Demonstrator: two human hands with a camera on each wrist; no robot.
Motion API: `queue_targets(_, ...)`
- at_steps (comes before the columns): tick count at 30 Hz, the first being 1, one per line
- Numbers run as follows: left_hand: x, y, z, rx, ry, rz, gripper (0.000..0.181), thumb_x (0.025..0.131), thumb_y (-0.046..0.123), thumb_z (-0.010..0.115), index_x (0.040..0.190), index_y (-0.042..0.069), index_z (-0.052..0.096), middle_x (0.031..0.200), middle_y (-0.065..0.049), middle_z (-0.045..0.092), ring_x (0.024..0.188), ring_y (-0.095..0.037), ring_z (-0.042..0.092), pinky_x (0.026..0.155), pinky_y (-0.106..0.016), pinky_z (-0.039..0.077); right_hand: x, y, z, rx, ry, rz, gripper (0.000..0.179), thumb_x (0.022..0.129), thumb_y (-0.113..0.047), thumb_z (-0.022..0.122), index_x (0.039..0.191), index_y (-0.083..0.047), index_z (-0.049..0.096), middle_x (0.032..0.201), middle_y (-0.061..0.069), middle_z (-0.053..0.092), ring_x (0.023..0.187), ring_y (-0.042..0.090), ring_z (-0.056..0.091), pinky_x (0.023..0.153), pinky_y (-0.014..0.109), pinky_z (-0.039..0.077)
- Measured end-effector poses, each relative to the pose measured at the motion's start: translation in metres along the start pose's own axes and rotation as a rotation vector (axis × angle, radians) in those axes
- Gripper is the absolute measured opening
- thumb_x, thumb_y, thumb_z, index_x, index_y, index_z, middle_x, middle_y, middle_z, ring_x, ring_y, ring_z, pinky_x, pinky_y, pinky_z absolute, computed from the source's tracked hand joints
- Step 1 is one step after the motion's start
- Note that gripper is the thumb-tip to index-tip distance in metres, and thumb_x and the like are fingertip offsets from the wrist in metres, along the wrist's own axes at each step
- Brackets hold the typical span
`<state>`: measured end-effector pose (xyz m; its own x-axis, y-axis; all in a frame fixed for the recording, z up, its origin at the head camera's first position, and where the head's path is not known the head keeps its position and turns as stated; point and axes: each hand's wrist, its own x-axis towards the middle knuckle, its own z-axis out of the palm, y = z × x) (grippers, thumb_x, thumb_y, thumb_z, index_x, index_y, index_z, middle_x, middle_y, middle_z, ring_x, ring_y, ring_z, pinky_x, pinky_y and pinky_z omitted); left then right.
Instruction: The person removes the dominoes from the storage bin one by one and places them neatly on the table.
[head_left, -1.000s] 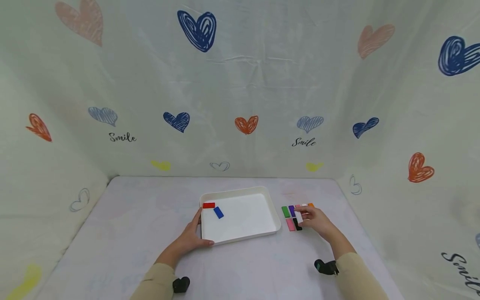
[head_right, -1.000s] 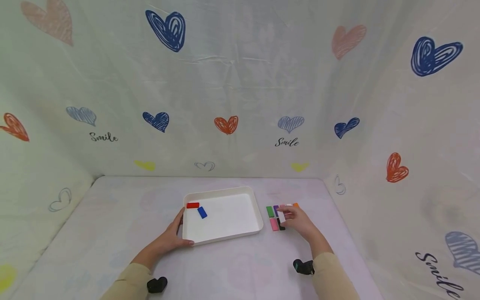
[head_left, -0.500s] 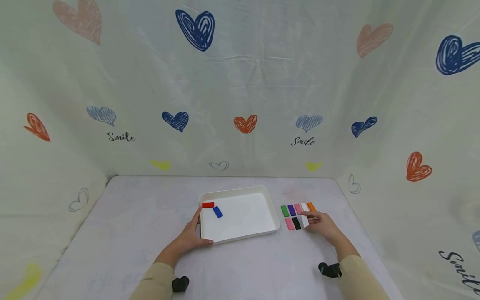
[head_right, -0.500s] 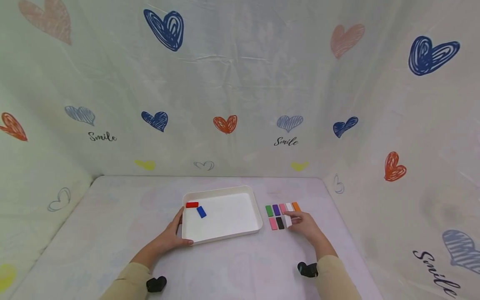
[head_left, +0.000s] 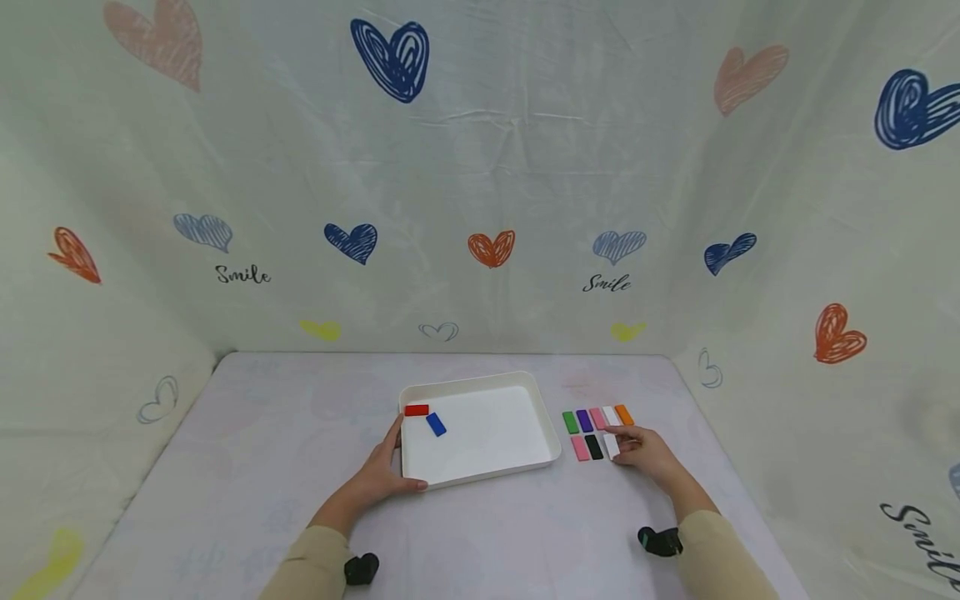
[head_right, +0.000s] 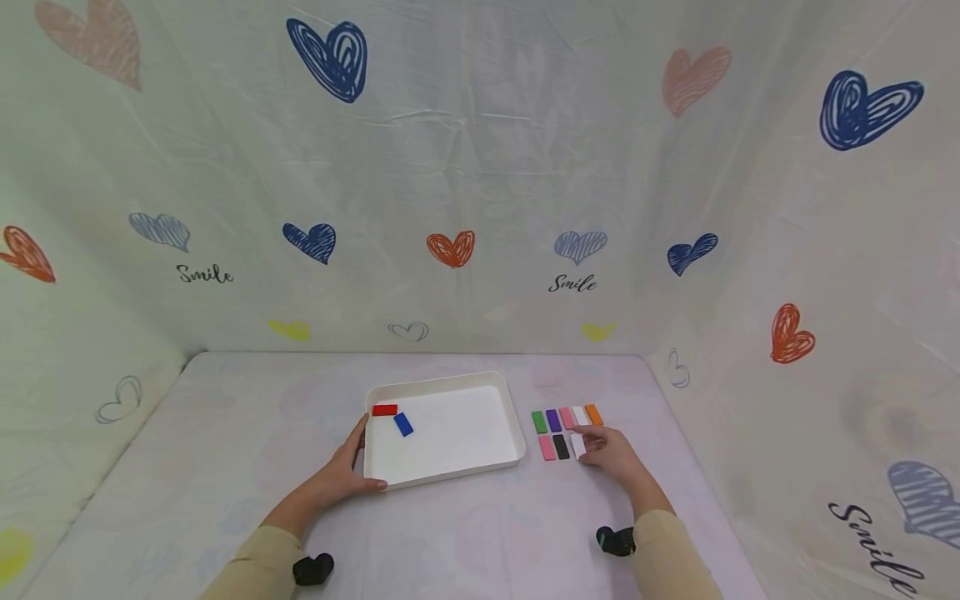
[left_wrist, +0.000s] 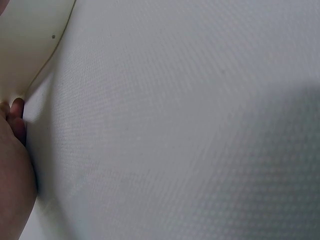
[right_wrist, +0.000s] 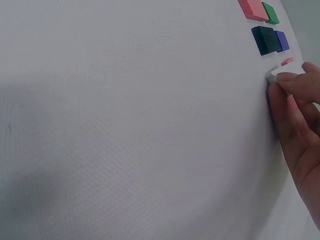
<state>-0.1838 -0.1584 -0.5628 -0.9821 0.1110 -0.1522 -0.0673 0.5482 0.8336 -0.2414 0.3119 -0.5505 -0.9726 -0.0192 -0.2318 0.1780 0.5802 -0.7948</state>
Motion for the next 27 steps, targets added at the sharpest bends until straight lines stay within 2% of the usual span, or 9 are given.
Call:
queue_targets(13, -0.003, 0.000, 0.004, -0.005, 0.009, -0.009, 0.128, 0.063, 0.030, 0.092, 0.156, 0.010, 0.007, 0.144, -0.023, 0.038, 0.134, -0.041, 0.033, 0.107, -0.067, 0.023, -0.002, 0.004, 0.000, -0.077, 0.007, -0.022, 0.051, 0.076, 0.005, 0.078, 0.125, 0.002, 0.062, 0.094, 0.009, 0.057, 0.085, 0.023, 0.052, 0.068, 0.027, 0.050)
queue_targets(27, -0.001, 0.000, 0.003, 0.007, 0.023, -0.009, 0.128, 0.063, 0.031, 0.091, 0.156, 0.011, 0.006, 0.143, -0.022, 0.040, 0.134, -0.041, 0.032, 0.107, -0.068, 0.023, 0.003, 0.012, 0.003, -0.032, -0.006, -0.035, 0.051, 0.080, -0.003, 0.078, 0.128, -0.001, 0.061, 0.092, 0.008, 0.050, 0.085, 0.023, 0.046, 0.062, 0.026, 0.043)
